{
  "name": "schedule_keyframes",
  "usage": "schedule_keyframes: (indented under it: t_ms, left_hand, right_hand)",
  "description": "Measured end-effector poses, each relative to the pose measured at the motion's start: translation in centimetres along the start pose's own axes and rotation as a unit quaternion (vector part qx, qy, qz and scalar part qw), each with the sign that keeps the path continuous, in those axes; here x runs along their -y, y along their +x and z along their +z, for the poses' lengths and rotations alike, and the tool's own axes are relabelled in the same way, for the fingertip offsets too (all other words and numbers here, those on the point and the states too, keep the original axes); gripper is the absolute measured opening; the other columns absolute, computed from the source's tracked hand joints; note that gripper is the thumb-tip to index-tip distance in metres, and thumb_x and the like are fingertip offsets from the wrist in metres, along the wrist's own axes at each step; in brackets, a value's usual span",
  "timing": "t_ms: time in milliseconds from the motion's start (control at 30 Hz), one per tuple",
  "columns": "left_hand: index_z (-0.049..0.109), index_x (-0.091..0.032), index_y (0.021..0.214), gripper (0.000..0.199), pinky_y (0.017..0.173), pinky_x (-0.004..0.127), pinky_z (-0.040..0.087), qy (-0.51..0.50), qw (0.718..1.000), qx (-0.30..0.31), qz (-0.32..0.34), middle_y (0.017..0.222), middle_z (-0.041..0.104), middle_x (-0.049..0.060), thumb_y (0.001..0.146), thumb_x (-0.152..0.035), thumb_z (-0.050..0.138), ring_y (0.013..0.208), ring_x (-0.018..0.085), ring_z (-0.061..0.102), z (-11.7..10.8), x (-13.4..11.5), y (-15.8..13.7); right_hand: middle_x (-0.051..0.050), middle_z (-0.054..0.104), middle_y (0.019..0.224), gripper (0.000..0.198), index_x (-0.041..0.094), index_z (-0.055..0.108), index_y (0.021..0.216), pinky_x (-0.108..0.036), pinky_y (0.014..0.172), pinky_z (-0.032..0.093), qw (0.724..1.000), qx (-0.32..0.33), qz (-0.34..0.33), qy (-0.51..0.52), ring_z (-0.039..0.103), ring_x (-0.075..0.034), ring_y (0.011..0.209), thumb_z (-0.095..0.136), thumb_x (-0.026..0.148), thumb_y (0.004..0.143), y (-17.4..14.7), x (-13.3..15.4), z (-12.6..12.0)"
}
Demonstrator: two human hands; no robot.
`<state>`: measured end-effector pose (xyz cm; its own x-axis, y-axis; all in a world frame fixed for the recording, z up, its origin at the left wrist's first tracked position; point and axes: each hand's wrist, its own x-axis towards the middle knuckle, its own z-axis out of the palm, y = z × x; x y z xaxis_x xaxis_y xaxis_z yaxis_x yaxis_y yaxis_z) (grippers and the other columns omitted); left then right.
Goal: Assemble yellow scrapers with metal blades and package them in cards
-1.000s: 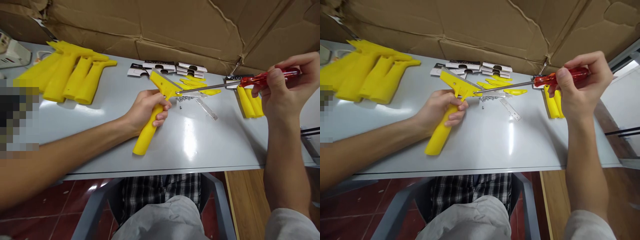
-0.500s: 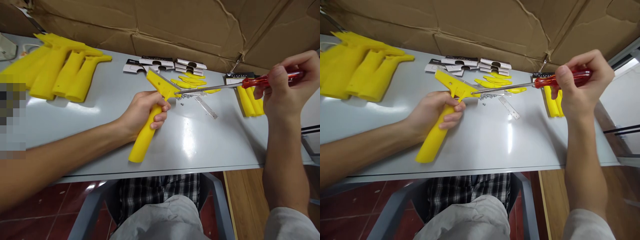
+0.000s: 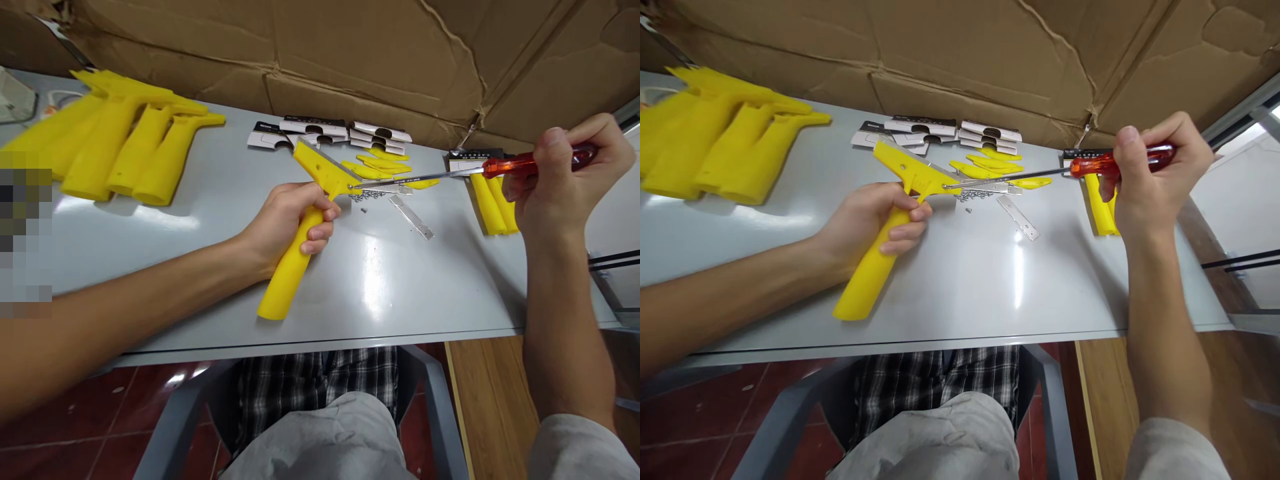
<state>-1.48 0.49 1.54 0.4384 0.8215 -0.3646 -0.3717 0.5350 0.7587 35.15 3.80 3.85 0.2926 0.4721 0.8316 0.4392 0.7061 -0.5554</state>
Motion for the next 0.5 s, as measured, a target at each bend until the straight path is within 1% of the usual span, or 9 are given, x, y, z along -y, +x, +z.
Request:
schedule_keyframes:
  t_ms: [67,133,233,300,367,433,500]
  left_hand:
    - [0.047,-0.023,0.085,0.033,0.032,0.02,0.031,-0.002,1.0,0.002,-0.009,0.066,0.06,-0.001,0.07,-0.008,0.072,0.036,0.007,0.042,0.05,-0.06,-0.07]
    - [0.047,-0.023,0.086,0.032,0.032,0.019,0.032,-0.001,1.0,0.004,-0.023,0.065,0.06,-0.001,0.07,-0.009,0.071,0.036,0.007,0.041,0.14,-0.18,-0.15]
    - [0.048,-0.023,0.086,0.03,0.031,0.019,0.033,0.003,0.999,0.004,-0.036,0.064,0.06,-0.001,0.07,-0.01,0.07,0.036,0.007,0.042,0.26,-0.31,-0.25]
    - [0.049,-0.023,0.085,0.029,0.03,0.019,0.033,0.005,0.999,0.002,-0.036,0.063,0.06,-0.001,0.07,-0.01,0.07,0.036,0.008,0.042,0.29,-0.27,-0.25]
    - [0.05,-0.022,0.083,0.028,0.03,0.019,0.033,0.007,1.0,-0.004,-0.026,0.062,0.06,-0.001,0.069,-0.01,0.07,0.036,0.007,0.041,0.26,-0.12,-0.22]
    - [0.05,-0.022,0.082,0.028,0.03,0.02,0.032,0.009,1.0,-0.009,-0.011,0.063,0.06,0.0,0.068,-0.009,0.071,0.035,0.006,0.04,0.21,0.09,-0.17]
    - [0.05,-0.022,0.081,0.028,0.031,0.02,0.031,0.011,1.0,-0.008,-0.002,0.064,0.061,0.0,0.069,-0.009,0.071,0.035,0.006,0.041,0.18,0.28,-0.14]
  right_hand:
    - [0.009,0.038,0.052,0.08,0.024,0.041,0.069,-0.023,0.027,0.023,1.0,0.02,0.002,-0.009,0.041,-0.008,0.031,0.096,0.082,0.065,-0.18,0.19,-0.09]
    - [0.009,0.042,0.053,0.078,0.024,0.043,0.069,-0.023,0.026,0.023,1.0,0.027,0.002,0.0,0.039,-0.007,0.031,0.098,0.079,0.065,-0.22,0.16,-0.18]
    - [0.009,0.041,0.052,0.081,0.024,0.043,0.069,-0.024,0.024,0.019,1.0,0.01,-0.004,0.024,0.037,-0.008,0.028,0.099,0.081,0.059,-0.13,-0.29,-0.17]
    - [0.009,0.042,0.053,0.08,0.024,0.044,0.07,-0.023,0.025,0.021,1.0,0.004,-0.008,0.018,0.037,-0.008,0.029,0.099,0.081,0.06,-0.09,-0.6,-0.05]
    - [0.009,0.041,0.053,0.08,0.023,0.043,0.07,-0.021,0.028,0.019,1.0,-0.004,-0.026,0.015,0.036,-0.006,0.028,0.098,0.081,0.062,-0.11,-0.68,0.09]
    - [0.009,0.044,0.056,0.077,0.022,0.044,0.071,-0.02,0.03,0.016,0.999,0.005,-0.049,0.015,0.038,-0.006,0.029,0.096,0.078,0.066,-0.1,-0.47,0.17]
    - [0.007,0.049,0.059,0.068,0.022,0.049,0.073,-0.02,0.031,0.017,0.997,0.038,-0.068,0.03,0.043,-0.006,0.032,0.093,0.073,0.074,0.01,-0.06,0.16]
